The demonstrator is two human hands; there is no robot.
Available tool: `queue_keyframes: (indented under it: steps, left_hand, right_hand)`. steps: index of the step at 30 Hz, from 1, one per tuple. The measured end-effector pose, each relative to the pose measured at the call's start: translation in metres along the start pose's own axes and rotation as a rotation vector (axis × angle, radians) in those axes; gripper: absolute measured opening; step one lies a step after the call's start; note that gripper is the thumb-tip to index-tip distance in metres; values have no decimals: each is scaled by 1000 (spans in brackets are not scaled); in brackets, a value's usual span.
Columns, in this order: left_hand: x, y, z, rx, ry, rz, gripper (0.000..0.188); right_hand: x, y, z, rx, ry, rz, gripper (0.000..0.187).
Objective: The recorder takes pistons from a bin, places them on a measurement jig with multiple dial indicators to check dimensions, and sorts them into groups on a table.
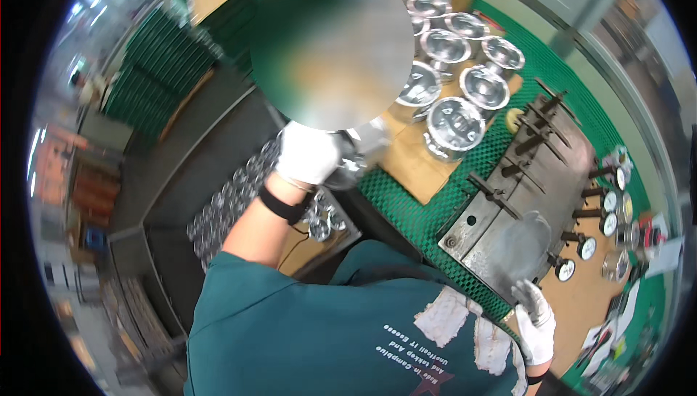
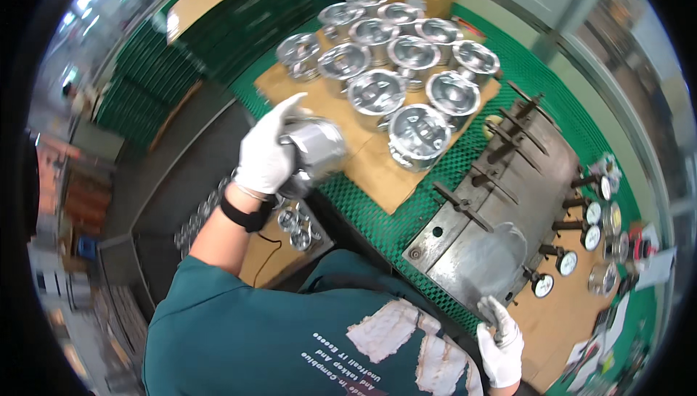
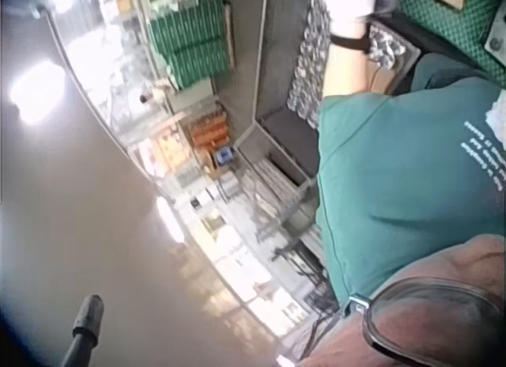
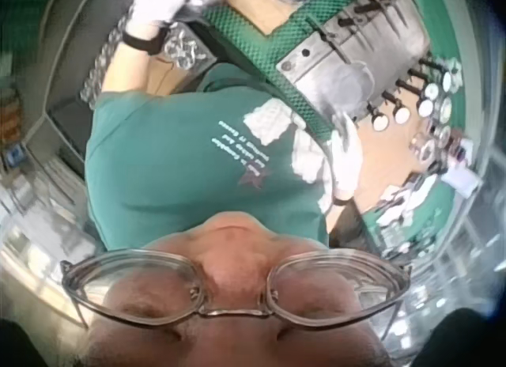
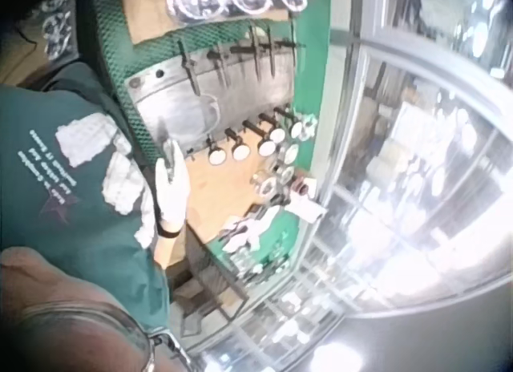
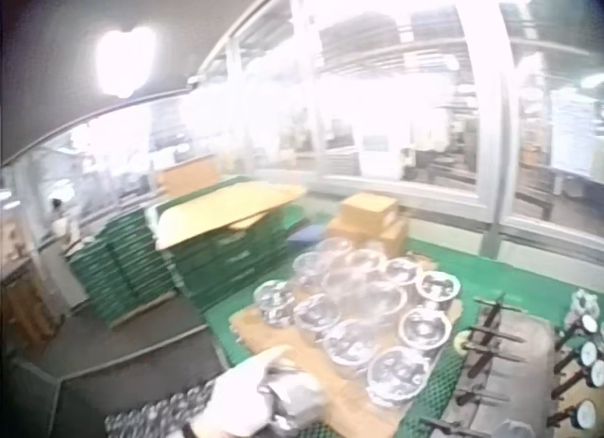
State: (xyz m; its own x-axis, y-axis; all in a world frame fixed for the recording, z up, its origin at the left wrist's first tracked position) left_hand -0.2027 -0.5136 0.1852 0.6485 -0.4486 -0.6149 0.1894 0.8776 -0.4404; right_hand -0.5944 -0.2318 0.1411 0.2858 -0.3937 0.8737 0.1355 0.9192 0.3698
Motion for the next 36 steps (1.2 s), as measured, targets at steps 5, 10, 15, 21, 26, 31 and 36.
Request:
queue_keyframes:
  steps: [5,10,15,21,26,31,36]
  left_hand:
    - [-100,56,-78,86,1147,108,58]
    - [-201,83,-150,322,982,102,54]
    - [-218,98,-156,651,599,151,54]
    - [-310,91,-46,1088,1096,-385,17]
    - [-334,79,13,459,891,-457,8]
    - [-278,70,0,720,761,-496,14]
    - [-284,14,-106,994,636,-578,27]
  right_hand:
    - [44,-45,-2,323,-251,399,60]
    - [-64,-72,45,795,-941,245,75]
    - [-59,-64,40,413,-1039,356,56]
    - [-10,-40,42,126,-535,176,104]
    - [-1,-38,64,-125,53,427,108]
    - [28,-25,50,-294,356,449,99]
    - [36,-39,36,-344,620,347,88]
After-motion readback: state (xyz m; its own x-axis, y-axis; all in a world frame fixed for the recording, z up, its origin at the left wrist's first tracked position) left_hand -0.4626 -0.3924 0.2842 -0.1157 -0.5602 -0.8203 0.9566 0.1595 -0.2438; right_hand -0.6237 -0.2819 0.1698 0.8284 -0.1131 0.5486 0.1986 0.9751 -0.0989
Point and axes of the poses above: each hand's wrist, its own y-axis away from the middle knuckle, its own z-axis out of the back of the hand, x = y × z, the point moved 7 cm from there along -y, towards the middle knuckle, and after that the axes turned 2 degrees about x, right-handed, at the moved point
